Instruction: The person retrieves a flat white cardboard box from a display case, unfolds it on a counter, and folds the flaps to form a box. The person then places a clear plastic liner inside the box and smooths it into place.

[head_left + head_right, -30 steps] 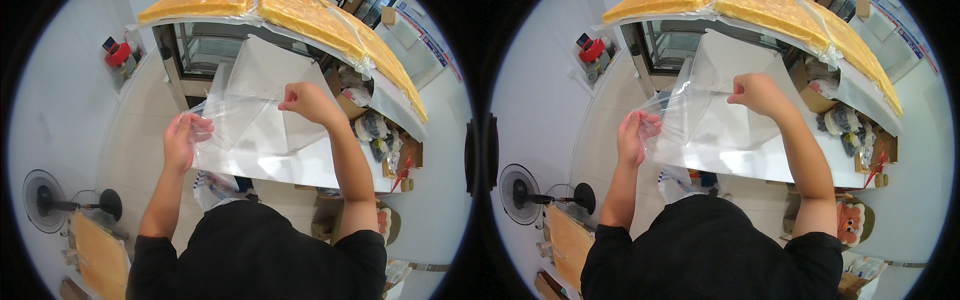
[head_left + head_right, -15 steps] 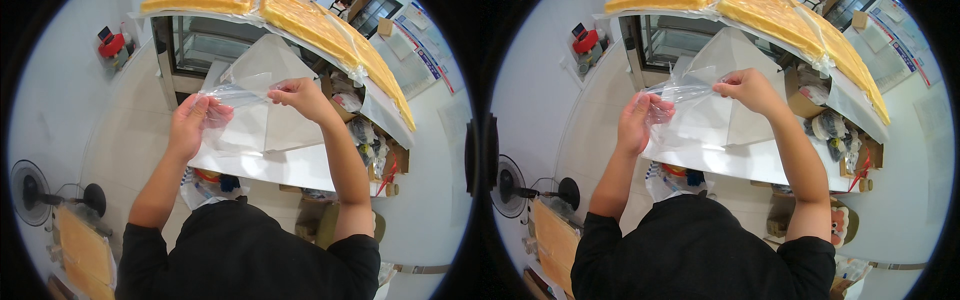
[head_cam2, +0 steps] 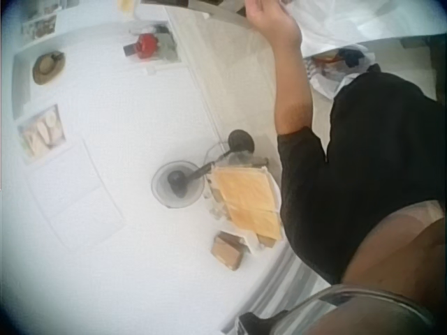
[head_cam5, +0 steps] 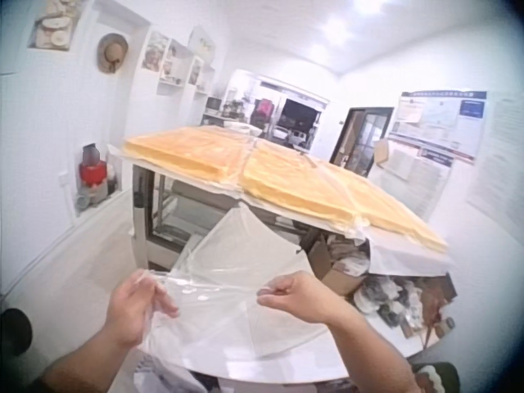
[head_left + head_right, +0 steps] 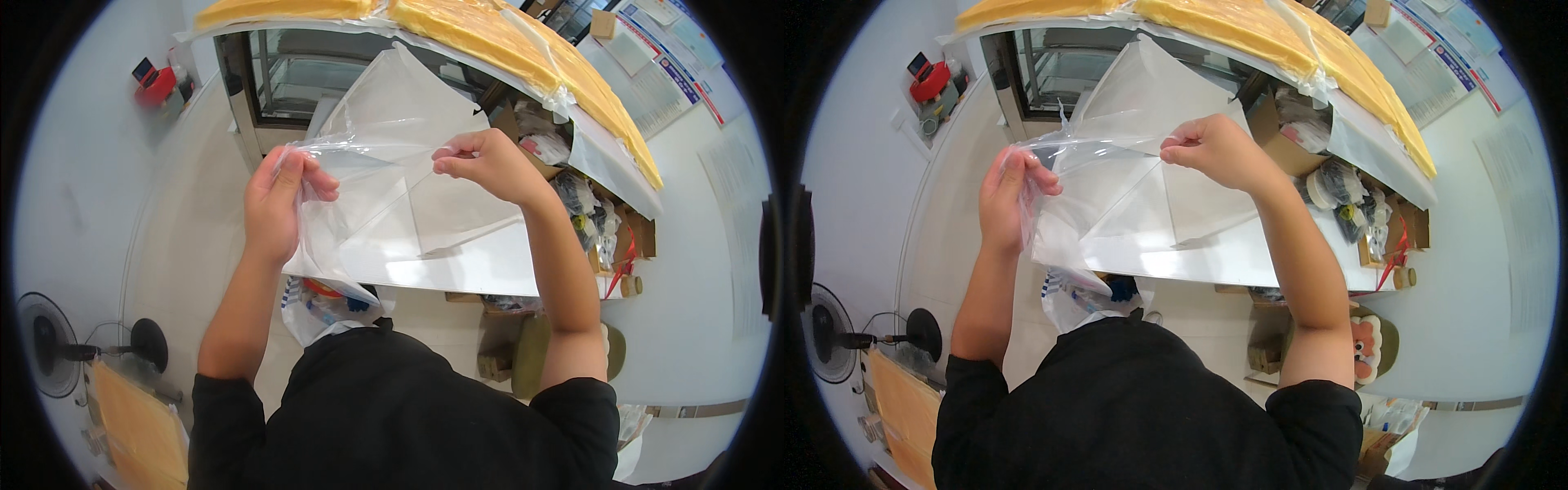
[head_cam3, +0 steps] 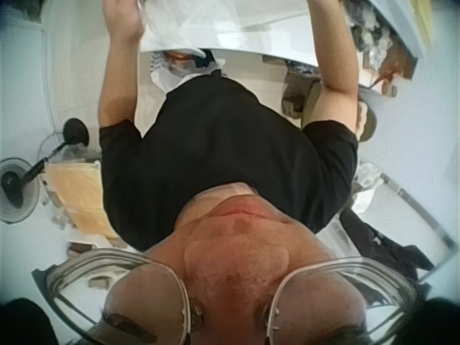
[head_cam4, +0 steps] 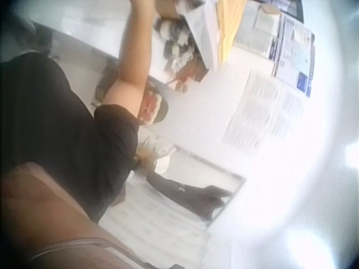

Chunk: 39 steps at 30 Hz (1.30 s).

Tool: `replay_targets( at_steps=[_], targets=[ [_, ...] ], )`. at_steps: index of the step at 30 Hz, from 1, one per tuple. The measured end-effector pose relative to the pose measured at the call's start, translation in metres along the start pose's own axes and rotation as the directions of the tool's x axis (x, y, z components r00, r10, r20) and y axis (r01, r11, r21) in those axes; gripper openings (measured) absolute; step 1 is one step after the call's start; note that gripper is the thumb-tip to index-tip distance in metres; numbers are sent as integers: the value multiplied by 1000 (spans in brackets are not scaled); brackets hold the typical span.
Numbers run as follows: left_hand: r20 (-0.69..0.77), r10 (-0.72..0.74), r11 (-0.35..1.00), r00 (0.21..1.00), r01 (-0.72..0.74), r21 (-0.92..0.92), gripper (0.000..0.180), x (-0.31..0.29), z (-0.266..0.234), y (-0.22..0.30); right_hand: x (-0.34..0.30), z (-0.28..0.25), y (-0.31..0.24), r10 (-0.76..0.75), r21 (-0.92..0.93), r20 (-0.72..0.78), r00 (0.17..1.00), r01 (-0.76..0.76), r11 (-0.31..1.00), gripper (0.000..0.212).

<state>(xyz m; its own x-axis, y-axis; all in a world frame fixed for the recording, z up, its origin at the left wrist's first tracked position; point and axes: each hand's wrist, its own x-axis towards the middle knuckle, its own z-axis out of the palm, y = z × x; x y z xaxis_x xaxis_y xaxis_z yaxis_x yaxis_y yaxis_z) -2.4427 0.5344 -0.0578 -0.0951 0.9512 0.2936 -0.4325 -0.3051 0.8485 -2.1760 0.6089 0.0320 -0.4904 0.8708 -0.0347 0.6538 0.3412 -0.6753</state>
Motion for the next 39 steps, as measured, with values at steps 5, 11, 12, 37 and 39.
replay_targets(
  at_steps=[5, 11, 12, 37, 39],
  targets=[
    [44, 59, 998, 997, -58, -7, 30, -7, 8, 1, -5, -4, 3, 81, 54, 4, 997, -81, 995, 22],
    [-3, 26, 998, 1000, -27, -58, 28, -9, -3, -3, -10, -3, 10, 102, 76, 7, 995, -102, 992, 20],
    [0, 3, 995, 1000, -3, -99, 28, -7, -7, -3, -12, -3, 10, 89, 78, 16, 996, -90, 993, 20],
    [668, 201, 170, 716, -697, 696, 24, 48, 62, -13, -1, 5, -27, 2, -216, 211, 978, 45, 975, 17],
    [682, 208, 219, 701, -713, 666, 19, 49, 60, -20, -1, 3, -25, -14, -225, 239, 971, 69, 972, 19]
  ],
)
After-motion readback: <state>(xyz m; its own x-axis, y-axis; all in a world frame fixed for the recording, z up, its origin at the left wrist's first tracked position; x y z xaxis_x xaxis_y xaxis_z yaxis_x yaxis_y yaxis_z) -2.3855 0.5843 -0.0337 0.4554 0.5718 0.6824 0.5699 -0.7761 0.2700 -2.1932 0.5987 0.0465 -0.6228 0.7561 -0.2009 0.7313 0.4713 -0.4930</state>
